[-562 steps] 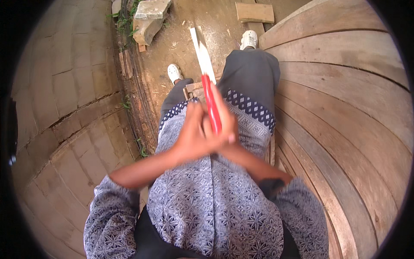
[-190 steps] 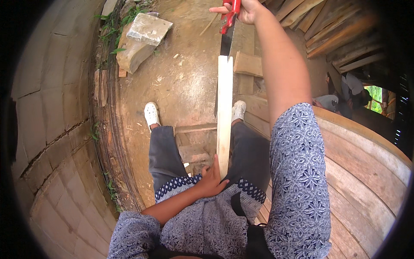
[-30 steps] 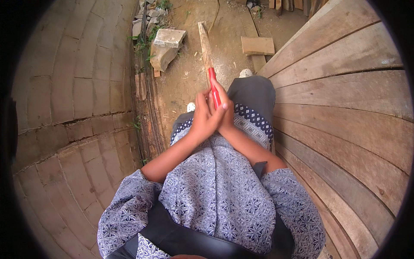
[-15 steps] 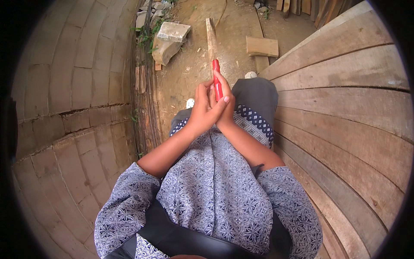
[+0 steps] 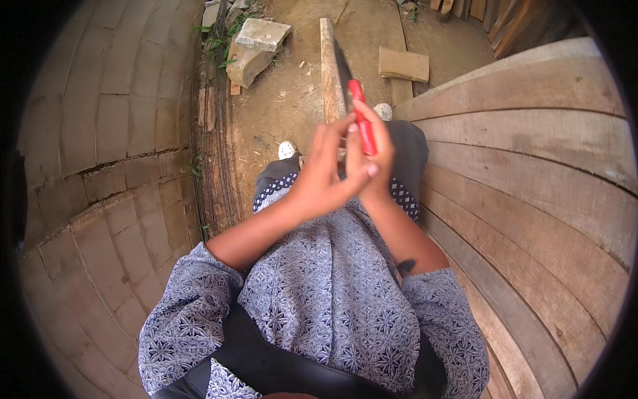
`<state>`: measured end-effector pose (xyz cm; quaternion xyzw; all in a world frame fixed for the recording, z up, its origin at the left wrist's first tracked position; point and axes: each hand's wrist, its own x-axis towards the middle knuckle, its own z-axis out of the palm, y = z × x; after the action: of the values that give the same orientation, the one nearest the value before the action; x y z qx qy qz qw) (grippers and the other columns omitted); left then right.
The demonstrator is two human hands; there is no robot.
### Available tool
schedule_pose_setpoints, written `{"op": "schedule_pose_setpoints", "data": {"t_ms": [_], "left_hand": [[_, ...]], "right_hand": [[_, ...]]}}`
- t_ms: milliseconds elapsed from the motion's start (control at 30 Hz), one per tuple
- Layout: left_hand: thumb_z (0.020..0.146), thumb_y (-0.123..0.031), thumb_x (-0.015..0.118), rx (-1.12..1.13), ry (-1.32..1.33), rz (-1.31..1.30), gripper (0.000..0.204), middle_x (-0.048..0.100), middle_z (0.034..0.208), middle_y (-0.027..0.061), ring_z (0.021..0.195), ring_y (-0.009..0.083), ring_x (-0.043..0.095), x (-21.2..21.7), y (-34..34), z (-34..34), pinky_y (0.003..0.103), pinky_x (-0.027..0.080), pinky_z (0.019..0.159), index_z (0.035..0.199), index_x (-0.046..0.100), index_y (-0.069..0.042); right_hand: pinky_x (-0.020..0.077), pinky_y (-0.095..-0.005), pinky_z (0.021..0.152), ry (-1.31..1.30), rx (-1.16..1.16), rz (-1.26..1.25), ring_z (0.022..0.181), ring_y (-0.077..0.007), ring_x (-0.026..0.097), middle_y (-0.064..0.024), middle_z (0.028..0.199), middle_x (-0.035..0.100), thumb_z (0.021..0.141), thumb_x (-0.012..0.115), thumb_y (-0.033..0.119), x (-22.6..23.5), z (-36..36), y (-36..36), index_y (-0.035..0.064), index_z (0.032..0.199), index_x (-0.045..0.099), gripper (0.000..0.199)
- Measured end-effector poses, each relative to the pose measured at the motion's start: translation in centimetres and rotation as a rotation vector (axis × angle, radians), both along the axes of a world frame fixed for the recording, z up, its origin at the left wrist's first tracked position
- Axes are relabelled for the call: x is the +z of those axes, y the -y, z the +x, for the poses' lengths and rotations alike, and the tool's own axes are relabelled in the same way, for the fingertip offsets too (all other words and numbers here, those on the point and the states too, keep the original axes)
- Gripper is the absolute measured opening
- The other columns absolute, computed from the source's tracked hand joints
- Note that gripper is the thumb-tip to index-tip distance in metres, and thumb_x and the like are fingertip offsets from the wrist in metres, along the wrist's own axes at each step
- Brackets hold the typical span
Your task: The person uses a red hand saw to cut a long, thin wooden plank into shorter pieces. They hold the plank with one hand and saw with the other, then place the cut pieces aside.
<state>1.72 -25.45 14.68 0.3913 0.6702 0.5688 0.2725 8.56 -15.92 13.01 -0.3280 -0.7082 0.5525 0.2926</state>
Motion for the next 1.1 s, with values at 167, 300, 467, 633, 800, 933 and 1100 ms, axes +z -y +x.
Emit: {"op": "schedule_pose_setpoints", "data": {"t_ms": [167,300,467,633,800,933,1100], "left_hand": [[0.079,-0.033,0.08,-0.235,0.028,0.23,0.08,0.045,0.122,0.0218,0.105,0.0301,0.053,5.1,4.3,-1.2,0.035,0.052,0.082,0.137,0.039,0.005],[0.082,-0.02,0.078,-0.31,0.273,0.269,0.05,0.056,0.106,0.0138,0.089,0.0225,0.06,3.1,4.5,-5.2,0.03,0.053,0.076,0.122,0.056,0.0],[0.088,-0.03,0.069,-0.034,-0.067,-0.056,0.071,0.049,0.124,0.0257,0.115,0.0387,0.053,-10.6,2.1,-7.8,0.046,0.043,0.099,0.14,0.035,0.005],[0.09,-0.027,0.066,-0.487,0.158,-0.264,0.102,0.046,0.134,0.0408,0.115,0.0487,0.056,-22.4,1.6,-3.1,0.051,0.046,0.095,0.15,-0.008,0.01],[0.091,-0.021,0.063,-0.459,0.271,-0.265,0.101,0.063,0.106,0.0355,0.094,0.0496,0.064,-20.4,2.6,-3.1,0.052,0.051,0.082,0.15,-0.015,0.007],[0.091,-0.02,0.063,-0.554,0.318,-0.315,0.101,0.062,0.106,0.0355,0.093,0.0481,0.064,-18.6,3.3,-4.6,0.051,0.051,0.081,0.15,-0.015,0.005],[0.094,-0.021,0.062,-0.419,0.307,-0.153,0.083,0.066,0.099,0.0263,0.089,0.0391,0.065,-21.3,3.7,-3.9,0.043,0.051,0.077,0.152,0.009,0.006]], "right_hand": [[0.0468,-0.0218,0.059,0.102,-0.05,-0.245,0.068,-0.0075,0.055,-0.009,0.095,0.063,0.099,0.055,0.014,7.9,4.6,4.8,-0.004,0.132,0.049,0.038],[0.0363,-0.0207,0.047,-0.137,-0.039,-0.22,0.051,-0.005,0.039,0.0001,0.067,0.048,0.101,0.052,0.014,7.6,2.0,3.9,-0.0041,0.139,0.04,0.044],[0.0348,-0.0214,0.046,-0.087,-0.121,0.003,0.049,-0.0048,0.035,0.0029,0.06,0.039,0.102,0.049,0.016,9.8,-4.7,0.1,-0.0041,0.14,0.041,0.044],[0.0334,-0.0205,0.046,0.008,-0.157,0.386,0.049,-0.0031,0.034,0.0049,0.061,0.04,0.103,0.049,0.016,14.8,-14.2,-1.1,-0.0029,0.136,0.049,0.038],[0.0304,-0.0187,0.048,0.058,-0.191,0.575,0.052,-0.0014,0.034,0.0054,0.064,0.041,0.103,0.051,0.015,19.4,-20.7,-0.5,-0.0023,0.136,0.051,0.037],[0.0307,-0.0185,0.048,0.046,-0.174,0.612,0.053,-0.0014,0.035,0.0048,0.064,0.042,0.103,0.051,0.014,20.3,-21.8,-2.5,-0.0034,0.134,0.052,0.035],[0.0311,-0.0191,0.046,0.07,-0.252,0.589,0.051,-0.0019,0.036,0.0046,0.063,0.042,0.102,0.052,0.014,21.4,-18.1,-3.8,-0.0052,0.131,0.055,0.035]]}}
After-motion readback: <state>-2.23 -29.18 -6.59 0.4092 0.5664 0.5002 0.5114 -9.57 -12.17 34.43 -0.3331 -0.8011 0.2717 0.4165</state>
